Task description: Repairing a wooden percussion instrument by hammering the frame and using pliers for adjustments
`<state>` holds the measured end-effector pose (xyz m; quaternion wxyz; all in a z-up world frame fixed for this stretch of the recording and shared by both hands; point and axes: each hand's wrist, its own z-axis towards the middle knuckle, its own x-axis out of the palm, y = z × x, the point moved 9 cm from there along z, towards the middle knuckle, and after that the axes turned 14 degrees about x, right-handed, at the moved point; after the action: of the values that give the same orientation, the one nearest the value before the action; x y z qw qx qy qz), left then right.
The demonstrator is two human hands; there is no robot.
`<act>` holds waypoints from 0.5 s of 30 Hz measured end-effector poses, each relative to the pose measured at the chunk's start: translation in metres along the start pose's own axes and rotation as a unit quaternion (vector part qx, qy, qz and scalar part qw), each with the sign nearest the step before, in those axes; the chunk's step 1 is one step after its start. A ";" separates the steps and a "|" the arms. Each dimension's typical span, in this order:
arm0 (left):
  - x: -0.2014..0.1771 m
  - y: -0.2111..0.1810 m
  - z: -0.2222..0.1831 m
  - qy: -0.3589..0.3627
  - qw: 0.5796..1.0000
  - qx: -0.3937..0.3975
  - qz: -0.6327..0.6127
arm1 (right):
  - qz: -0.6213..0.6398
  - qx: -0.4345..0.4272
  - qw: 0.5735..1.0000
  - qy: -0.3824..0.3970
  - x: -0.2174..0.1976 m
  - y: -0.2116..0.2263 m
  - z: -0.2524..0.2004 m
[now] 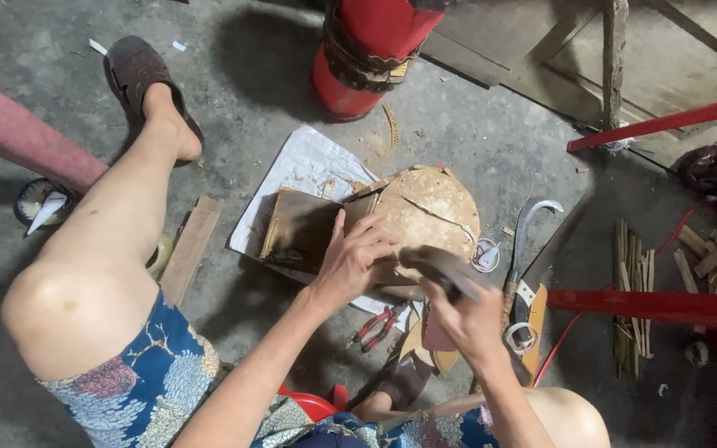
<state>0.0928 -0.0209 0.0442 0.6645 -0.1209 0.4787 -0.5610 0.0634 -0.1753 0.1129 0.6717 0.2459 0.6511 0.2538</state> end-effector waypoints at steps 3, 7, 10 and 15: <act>0.004 0.007 0.001 0.034 0.998 -0.042 0.017 | -0.004 0.027 1.000 0.010 0.006 -0.012 0.004; 0.012 0.019 -0.007 0.032 0.998 -0.056 -0.005 | 0.046 0.041 0.998 -0.033 -0.021 0.008 0.005; 0.015 0.024 -0.011 0.040 0.998 -0.053 -0.013 | 0.030 0.057 0.996 -0.054 -0.027 0.008 0.001; 0.010 0.019 -0.008 0.053 0.997 -0.051 -0.008 | 0.030 0.094 0.994 -0.054 -0.035 -0.005 -0.003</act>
<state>0.0978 -0.0207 0.0219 0.6265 -0.1284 0.5407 -0.5465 0.0596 -0.2023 0.1357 0.6721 0.3406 0.6269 0.1981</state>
